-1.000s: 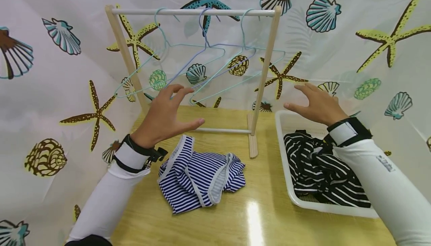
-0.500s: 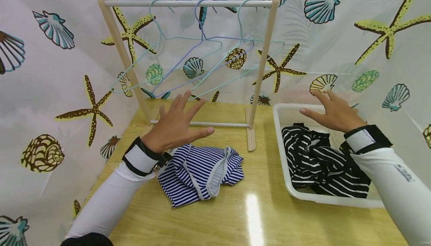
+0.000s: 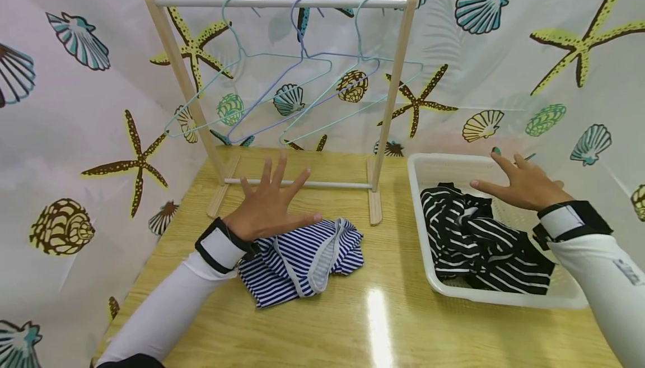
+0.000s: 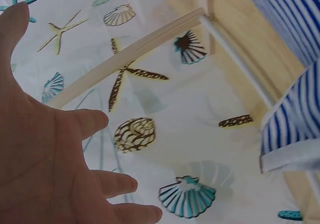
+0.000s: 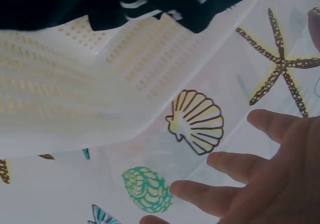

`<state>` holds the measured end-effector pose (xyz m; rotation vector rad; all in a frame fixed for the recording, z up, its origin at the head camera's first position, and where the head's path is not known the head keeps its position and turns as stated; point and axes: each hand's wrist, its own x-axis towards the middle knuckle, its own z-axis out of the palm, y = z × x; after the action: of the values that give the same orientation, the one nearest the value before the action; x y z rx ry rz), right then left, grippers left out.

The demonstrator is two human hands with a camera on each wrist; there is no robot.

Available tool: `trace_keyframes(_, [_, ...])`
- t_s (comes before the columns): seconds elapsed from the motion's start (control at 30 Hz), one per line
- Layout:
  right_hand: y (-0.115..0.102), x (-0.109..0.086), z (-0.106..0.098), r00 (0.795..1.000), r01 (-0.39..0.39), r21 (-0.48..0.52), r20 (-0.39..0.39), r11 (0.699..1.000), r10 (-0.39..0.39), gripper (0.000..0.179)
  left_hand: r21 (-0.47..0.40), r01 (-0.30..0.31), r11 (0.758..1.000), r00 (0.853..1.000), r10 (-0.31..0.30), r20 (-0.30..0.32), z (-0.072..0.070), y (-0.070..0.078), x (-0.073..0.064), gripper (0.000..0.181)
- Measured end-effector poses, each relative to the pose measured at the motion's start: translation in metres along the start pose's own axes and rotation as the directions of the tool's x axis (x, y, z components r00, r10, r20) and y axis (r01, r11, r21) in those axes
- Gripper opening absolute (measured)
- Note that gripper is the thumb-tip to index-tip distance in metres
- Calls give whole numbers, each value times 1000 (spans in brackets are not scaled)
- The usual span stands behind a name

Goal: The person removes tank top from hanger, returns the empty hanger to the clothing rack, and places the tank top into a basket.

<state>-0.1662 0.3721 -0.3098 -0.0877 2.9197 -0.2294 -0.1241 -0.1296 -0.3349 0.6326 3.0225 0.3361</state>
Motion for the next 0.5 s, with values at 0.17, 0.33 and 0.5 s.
trace_keyframes(0.17, [11,-3,6,1000,1,2,7,1000,-1,102,-10,37,999,994,-36,103,23,-5,2,97])
trace_keyframes(0.33, [23,-5,10,998,22,16,51,1000,-23,102,5,75,997,963,-74,257,48,-12,4,101])
trace_keyframes(0.5, [34,-6,11,995,31,65,93,997,-37,100,5,101,995,921,-95,377,72,-15,3,105])
